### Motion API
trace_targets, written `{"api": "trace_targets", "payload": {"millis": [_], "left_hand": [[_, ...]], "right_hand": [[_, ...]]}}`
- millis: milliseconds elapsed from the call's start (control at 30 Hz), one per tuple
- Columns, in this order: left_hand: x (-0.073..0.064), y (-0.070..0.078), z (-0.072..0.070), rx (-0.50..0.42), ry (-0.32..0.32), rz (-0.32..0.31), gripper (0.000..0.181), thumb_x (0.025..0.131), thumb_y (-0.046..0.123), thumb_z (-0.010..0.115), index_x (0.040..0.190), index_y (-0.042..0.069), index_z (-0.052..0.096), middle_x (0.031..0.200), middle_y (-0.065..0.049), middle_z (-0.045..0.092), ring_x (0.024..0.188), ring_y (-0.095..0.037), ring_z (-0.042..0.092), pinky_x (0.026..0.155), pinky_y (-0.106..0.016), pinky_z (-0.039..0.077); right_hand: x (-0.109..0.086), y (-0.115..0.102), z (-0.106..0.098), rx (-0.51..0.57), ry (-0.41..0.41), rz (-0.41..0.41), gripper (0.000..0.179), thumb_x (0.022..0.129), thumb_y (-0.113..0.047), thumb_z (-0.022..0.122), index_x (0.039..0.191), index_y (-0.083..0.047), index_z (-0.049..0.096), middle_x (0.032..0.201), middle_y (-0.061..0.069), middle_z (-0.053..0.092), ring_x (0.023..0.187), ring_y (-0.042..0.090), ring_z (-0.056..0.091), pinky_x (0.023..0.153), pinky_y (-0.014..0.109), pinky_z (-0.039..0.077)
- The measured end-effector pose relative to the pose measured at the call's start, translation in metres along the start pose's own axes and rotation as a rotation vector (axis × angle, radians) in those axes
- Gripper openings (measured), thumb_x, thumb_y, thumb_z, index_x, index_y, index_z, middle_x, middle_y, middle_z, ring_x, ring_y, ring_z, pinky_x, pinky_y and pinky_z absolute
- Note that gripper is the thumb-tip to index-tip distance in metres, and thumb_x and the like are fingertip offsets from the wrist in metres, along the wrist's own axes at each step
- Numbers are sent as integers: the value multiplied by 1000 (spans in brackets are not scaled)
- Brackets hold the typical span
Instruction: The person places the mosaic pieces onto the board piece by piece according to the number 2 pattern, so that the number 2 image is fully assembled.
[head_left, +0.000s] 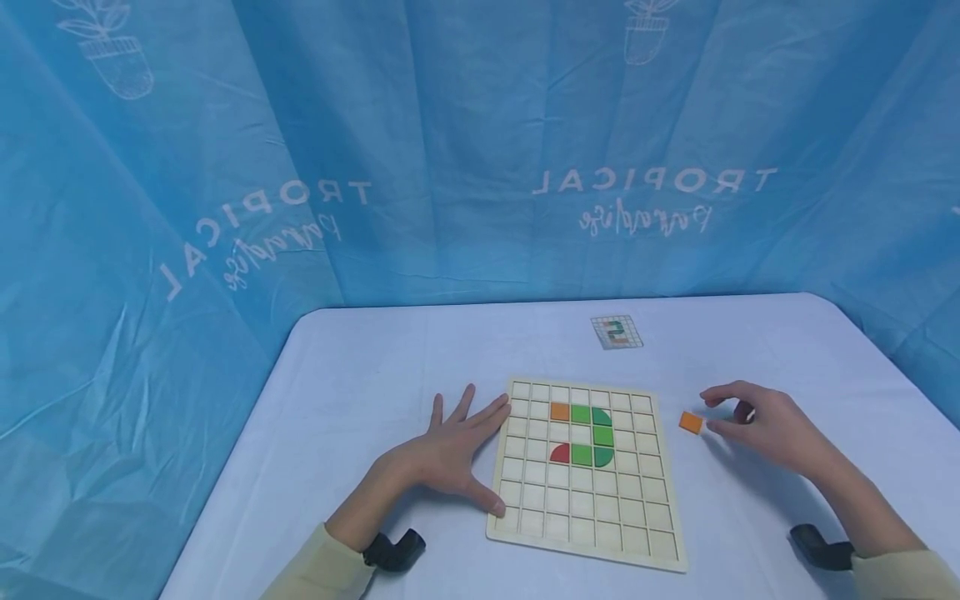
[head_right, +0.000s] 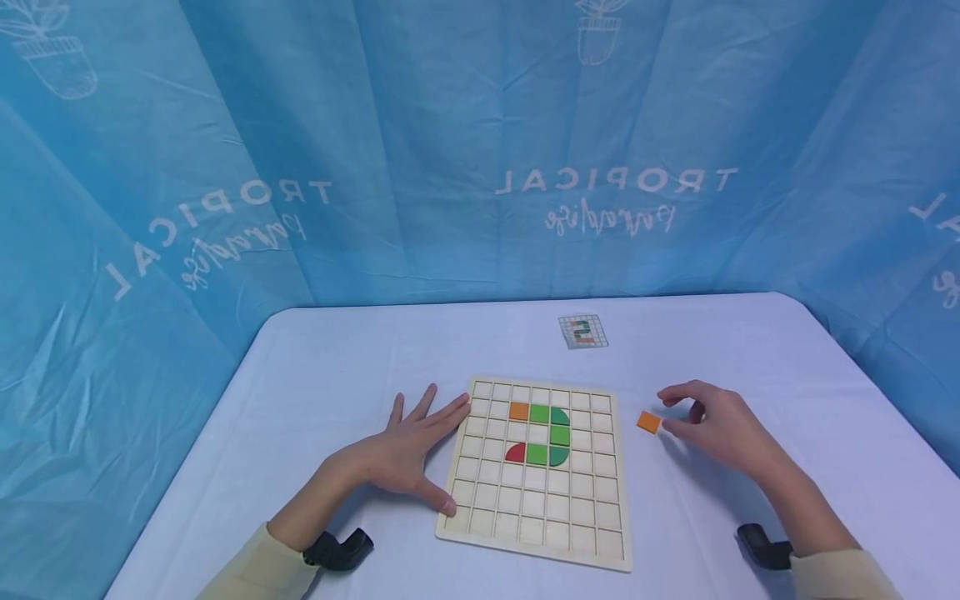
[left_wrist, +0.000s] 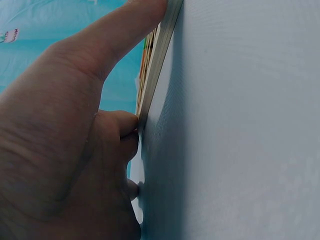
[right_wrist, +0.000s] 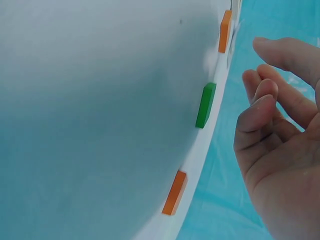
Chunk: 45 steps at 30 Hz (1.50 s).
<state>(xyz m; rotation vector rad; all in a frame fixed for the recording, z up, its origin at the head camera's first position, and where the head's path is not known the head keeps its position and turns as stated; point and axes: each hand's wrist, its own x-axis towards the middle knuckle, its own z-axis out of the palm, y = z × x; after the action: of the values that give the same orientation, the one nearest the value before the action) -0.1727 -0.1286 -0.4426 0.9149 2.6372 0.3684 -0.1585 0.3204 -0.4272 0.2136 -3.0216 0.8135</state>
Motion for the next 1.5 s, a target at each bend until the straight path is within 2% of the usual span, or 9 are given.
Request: {"api": "trace_targets", "payload": {"millis": [333,500,633,767,1167,1500], "left_hand": [[-1,1,-1,-4,-3,10,131,56,86,63,156,25,7,160,14,-5,142,-31,-18,104,-64,-16],[-1,0,-1,-1,-2,8,131,56,87,63,156,25,7,159,14,-5,142,-30,-18,103,-64,-16],[0,0,0,0,-1,6,131,55,87,63,156,25,7,159,14,-5,142,-31,-18,103,-64,-16],[0,0,0,-1,-5,1,131,55,87,63,156,26,6,159,14,-6,142,-30,-19,103,-64,-16],[1,3,-1,9,-5,-5,131,55,86,63,156,26,7,159,15,-5,143,-30,-18,104,-64,-15],[1,3,-1,10,-16,-24,131,54,88,62,156,27,7,159,17,-6,142,-28,-19,105,-62,-16]], "right_hand": [[-2,16,-1,-30,-39,97,52,79,-27,79,121,-2,62,113,18,60,76,22,50,54,31,43],[-3,20,-5,-50,-36,125,57,77,-32,80,120,1,61,109,20,60,78,24,51,56,32,44],[-3,23,-6,-62,-72,168,62,76,-37,80,118,3,62,105,19,61,80,27,53,58,32,44],[-3,27,-6,-63,-103,193,59,75,-35,81,116,3,63,102,17,63,81,27,53,59,33,44],[-5,29,-8,-54,-132,185,47,77,-27,79,113,2,67,99,15,64,80,26,54,59,33,46],[-6,24,-6,-32,-79,165,44,78,-25,78,113,-1,68,94,10,63,76,24,51,55,33,44]]}}
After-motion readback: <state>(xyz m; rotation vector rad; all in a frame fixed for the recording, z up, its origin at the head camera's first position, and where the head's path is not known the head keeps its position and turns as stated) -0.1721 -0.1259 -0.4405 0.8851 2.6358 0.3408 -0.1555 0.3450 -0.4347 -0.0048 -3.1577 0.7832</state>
